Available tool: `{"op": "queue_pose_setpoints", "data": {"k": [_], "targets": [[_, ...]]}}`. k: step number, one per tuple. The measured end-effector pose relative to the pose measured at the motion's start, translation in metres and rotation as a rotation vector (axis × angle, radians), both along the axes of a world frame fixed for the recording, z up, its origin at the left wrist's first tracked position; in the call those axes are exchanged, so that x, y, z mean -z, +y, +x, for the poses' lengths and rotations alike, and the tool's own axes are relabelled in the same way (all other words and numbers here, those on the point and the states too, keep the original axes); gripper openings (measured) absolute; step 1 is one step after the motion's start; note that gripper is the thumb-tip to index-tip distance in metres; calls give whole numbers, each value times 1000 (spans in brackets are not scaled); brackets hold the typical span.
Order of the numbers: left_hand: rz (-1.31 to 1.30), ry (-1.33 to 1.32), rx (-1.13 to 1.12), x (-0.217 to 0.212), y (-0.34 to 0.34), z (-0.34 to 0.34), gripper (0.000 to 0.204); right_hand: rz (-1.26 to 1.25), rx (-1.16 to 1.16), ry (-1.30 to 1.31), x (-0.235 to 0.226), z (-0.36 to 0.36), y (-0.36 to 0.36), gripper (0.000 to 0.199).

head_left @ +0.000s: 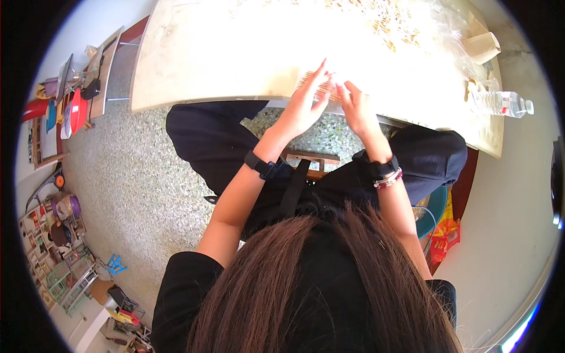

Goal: Count, organize, and place cotton swabs into small plastic bags.

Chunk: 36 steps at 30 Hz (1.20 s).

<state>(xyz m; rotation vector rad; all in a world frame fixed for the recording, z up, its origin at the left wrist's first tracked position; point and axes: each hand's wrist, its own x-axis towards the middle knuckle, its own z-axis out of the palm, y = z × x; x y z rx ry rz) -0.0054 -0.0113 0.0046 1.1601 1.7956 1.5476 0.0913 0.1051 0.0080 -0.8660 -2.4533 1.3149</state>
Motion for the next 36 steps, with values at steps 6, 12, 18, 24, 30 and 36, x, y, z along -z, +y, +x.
{"op": "queue_pose_setpoints", "data": {"k": [6, 12, 18, 24, 30, 36], "targets": [[2, 510, -211, 16, 3, -15, 42, 86, -161, -55, -11, 28, 12, 24], [-60, 533, -280, 30, 14, -9, 37, 162, -239, 16, -4, 28, 9, 19], [-110, 596, -277, 29, 13, -6, 36, 176, -273, -20, 2, 26, 10, 20], [-133, 654, -282, 31, 13, -5, 36, 126, -284, -49, 3, 21, 9, 23], [-153, 682, -287, 31, 12, -4, 35, 160, -319, -92, 4, 13, 4, 28], [-143, 685, -288, 29, 12, -4, 36, 148, -278, -142, 6, 6, 2, 33]]}}
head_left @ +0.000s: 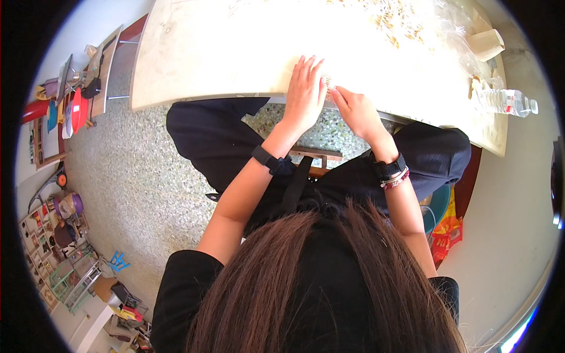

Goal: Count, organize, and place cotton swabs into small plastic bags.

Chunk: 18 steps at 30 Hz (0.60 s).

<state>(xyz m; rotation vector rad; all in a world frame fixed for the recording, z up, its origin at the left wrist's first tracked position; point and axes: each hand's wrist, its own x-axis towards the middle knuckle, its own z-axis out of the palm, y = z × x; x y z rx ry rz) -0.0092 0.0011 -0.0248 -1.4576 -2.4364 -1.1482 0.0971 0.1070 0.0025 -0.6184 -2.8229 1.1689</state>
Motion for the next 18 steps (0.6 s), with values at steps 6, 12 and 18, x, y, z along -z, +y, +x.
{"op": "queue_pose_setpoints", "data": {"k": [6, 12, 18], "targets": [[8, -20, 2, 1, -2, -1, 37, -441, 135, -24, 1, 4, 8, 28], [8, -34, 10, 1, -3, -2, 40, -726, 260, -39, -3, 6, 11, 19], [9, -47, 19, 1, -3, -1, 41, -869, 235, 31, 11, 7, 11, 18]]}}
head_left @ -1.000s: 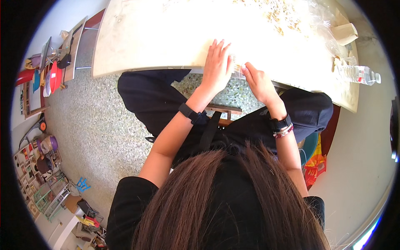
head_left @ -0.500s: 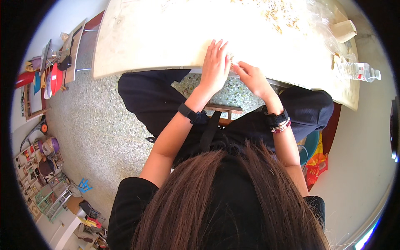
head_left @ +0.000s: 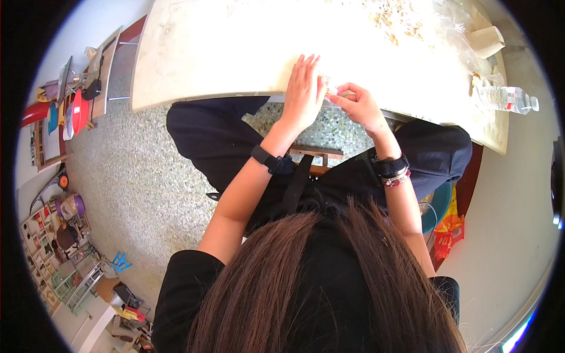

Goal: Count, organize, and place cotton swabs into small plastic bags.

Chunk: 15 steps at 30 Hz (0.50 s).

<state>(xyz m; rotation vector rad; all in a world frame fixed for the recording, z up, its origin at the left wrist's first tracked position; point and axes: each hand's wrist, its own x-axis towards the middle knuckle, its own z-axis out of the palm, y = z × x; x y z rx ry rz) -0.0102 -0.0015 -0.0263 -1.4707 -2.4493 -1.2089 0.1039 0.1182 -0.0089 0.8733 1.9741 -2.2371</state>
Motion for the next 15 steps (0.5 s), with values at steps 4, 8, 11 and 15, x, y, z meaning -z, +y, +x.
{"op": "queue_pose_setpoints", "data": {"k": [4, 8, 11, 15], "targets": [[-3, -2, 0, 0, -1, -1, 42, 176, -16, 28, -1, 0, -2, 22], [-10, 5, -3, 0, -1, 0, 42, 218, -28, -21, -3, 0, -3, 27], [-7, -7, -1, 1, 0, -1, 42, 243, -5, 14, 1, 0, -9, 23], [4, 5, 0, 1, 0, -1, 41, 245, 21, 19, 9, -2, -12, 21]]}}
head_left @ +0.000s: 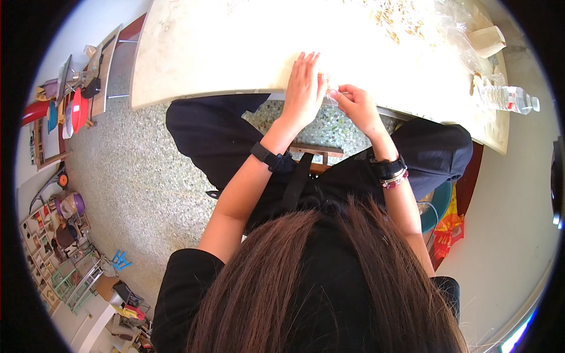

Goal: Count, organize, and place cotton swabs into small plastic bags.

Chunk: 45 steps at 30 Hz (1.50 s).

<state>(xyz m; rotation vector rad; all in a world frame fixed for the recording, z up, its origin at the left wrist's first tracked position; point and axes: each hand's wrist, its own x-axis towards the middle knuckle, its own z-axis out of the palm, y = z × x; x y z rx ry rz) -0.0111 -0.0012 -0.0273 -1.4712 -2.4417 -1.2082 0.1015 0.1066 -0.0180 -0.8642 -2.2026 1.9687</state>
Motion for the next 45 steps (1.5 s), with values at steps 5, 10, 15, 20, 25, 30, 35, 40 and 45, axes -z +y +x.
{"op": "queue_pose_setpoints", "data": {"k": [5, 10, 15, 20, 25, 30, 35, 40, 45], "targets": [[-13, -9, -4, 0, -1, -1, 43, -16, 8, 53, 0, -1, -2, 24], [94, -160, -19, 2, 0, 1, 63, 55, 19, 33, -10, 3, 4, 20], [327, -384, -76, 6, 3, -1, 86, 96, 45, 24, -5, -2, 6, 19], [306, -371, -63, 7, 0, -4, 91, 470, -15, 38, -13, -10, 3, 16], [321, -466, -4, 4, -2, -4, 87, 450, -7, 54, -15, -8, -1, 18], [363, -506, -7, 7, -2, -5, 86, 326, -97, -35, -19, 8, 0, 20], [391, -502, -15, 9, -2, -5, 85, 409, -118, 3, -13, 9, -5, 21], [404, -509, -4, 8, 0, -3, 86, 515, -22, 48, -3, 3, -17, 24], [360, -513, -44, 10, -1, -3, 83, 639, 69, -61, -6, -9, -28, 24]]}}
